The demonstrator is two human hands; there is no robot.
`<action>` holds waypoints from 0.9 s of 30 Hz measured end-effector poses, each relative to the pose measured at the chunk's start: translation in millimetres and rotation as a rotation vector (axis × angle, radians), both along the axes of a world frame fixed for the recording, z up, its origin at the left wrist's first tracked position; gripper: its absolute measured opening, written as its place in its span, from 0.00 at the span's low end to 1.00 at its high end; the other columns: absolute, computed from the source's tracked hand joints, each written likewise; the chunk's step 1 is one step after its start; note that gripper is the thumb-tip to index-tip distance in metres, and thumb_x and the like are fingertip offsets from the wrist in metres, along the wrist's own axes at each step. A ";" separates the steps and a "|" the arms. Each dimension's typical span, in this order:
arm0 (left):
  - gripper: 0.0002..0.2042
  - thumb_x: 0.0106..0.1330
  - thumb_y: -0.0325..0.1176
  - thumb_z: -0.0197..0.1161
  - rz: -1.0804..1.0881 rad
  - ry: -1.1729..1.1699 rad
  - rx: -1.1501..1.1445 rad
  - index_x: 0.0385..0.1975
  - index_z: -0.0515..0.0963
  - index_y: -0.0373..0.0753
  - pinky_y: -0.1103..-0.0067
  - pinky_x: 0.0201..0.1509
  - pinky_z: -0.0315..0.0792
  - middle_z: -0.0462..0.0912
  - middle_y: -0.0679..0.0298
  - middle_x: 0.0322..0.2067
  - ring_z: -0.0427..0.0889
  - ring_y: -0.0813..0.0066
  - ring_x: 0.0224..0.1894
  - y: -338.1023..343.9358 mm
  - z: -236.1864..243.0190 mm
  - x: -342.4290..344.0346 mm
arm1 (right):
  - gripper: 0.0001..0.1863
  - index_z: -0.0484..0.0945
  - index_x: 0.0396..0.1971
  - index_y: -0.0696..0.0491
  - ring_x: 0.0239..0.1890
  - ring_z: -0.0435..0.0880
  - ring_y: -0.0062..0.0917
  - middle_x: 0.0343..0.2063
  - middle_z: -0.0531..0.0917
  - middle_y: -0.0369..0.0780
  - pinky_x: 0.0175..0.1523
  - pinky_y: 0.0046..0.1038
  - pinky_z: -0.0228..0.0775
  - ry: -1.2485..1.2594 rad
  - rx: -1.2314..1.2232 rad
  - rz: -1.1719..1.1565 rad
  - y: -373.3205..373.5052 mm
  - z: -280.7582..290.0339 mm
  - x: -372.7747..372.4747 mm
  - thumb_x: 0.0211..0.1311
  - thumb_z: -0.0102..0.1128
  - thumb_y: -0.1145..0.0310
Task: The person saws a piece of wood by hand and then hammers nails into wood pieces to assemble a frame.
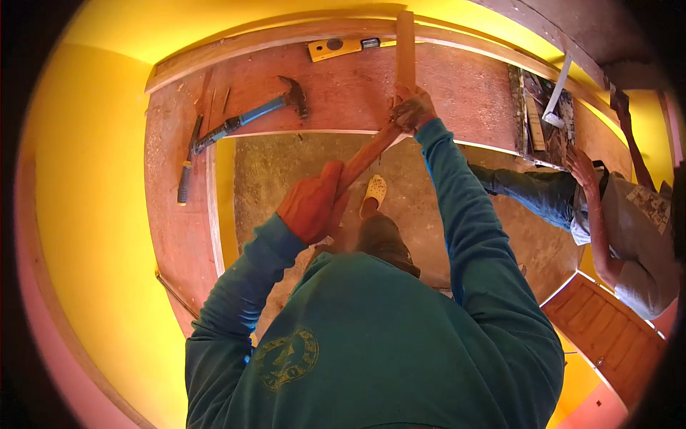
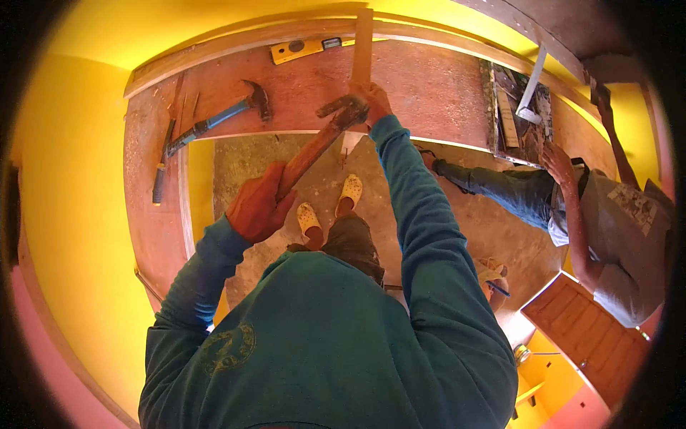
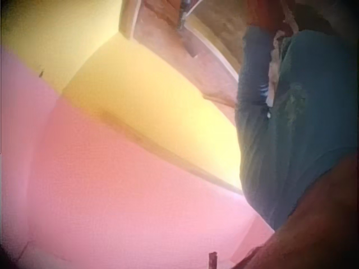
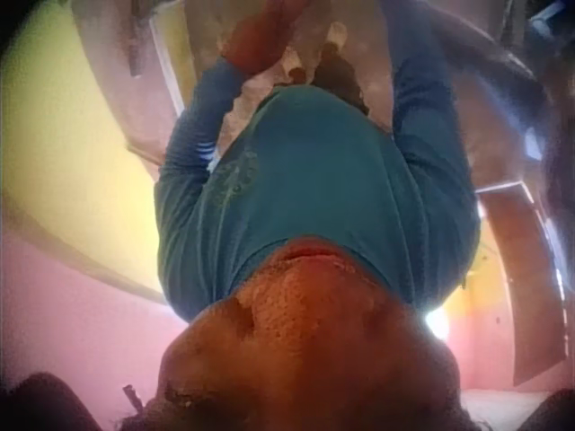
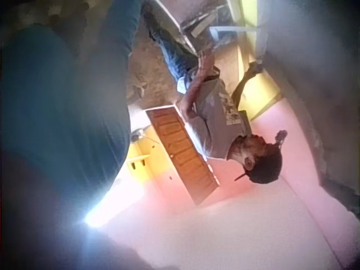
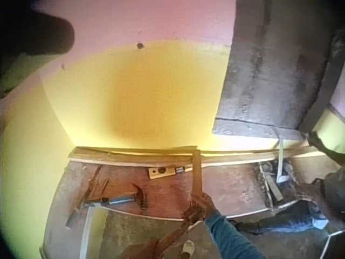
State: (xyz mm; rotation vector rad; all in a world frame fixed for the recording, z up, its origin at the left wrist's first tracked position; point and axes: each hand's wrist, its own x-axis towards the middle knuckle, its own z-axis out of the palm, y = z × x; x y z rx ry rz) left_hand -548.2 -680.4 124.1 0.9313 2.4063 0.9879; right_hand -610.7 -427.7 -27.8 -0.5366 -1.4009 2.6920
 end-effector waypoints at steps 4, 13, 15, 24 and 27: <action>0.18 0.48 0.30 0.55 0.024 -0.003 0.014 0.38 0.60 0.32 0.67 0.21 0.63 0.70 0.47 0.19 0.70 0.49 0.22 0.9 17.4 -0.6 | 0.09 0.71 0.27 0.58 0.24 0.75 0.21 0.21 0.75 0.38 0.25 0.20 0.68 0.046 0.256 0.065 -1.6 2.0 2.9 0.50 0.48 0.67; 0.17 0.46 0.27 0.53 -0.048 0.114 -0.045 0.37 0.59 0.34 0.64 0.20 0.61 0.68 0.50 0.16 0.69 0.50 0.19 3.4 23.7 -7.9 | 0.12 0.69 0.32 0.58 0.27 0.74 0.22 0.25 0.76 0.38 0.29 0.23 0.66 -0.161 0.500 0.065 -1.9 -2.4 -5.2 0.49 0.49 0.68; 0.18 0.46 0.28 0.55 -0.034 0.100 -0.075 0.38 0.59 0.33 0.66 0.21 0.62 0.69 0.49 0.16 0.69 0.49 0.19 -2.8 15.6 -10.1 | 0.13 0.70 0.27 0.62 0.19 0.71 0.15 0.21 0.74 0.37 0.21 0.18 0.63 -0.081 0.135 0.002 -13.8 13.6 -2.0 0.48 0.51 0.65; 0.17 0.46 0.28 0.53 -0.086 0.319 0.173 0.36 0.59 0.35 0.63 0.20 0.61 0.69 0.50 0.16 0.69 0.49 0.19 11.2 71.4 -5.6 | 0.11 0.72 0.20 0.59 0.18 0.70 0.16 0.19 0.74 0.35 0.21 0.18 0.63 0.312 1.724 0.086 5.6 -63.8 -24.5 0.47 0.51 0.65; 0.18 0.46 0.28 0.55 -0.151 0.261 -0.103 0.36 0.60 0.34 0.66 0.21 0.63 0.70 0.50 0.17 0.70 0.50 0.20 2.5 17.8 -27.8 | 0.11 0.72 0.22 0.59 0.19 0.71 0.16 0.19 0.74 0.35 0.22 0.18 0.63 -0.156 0.152 0.053 -14.9 21.0 -0.2 0.47 0.51 0.65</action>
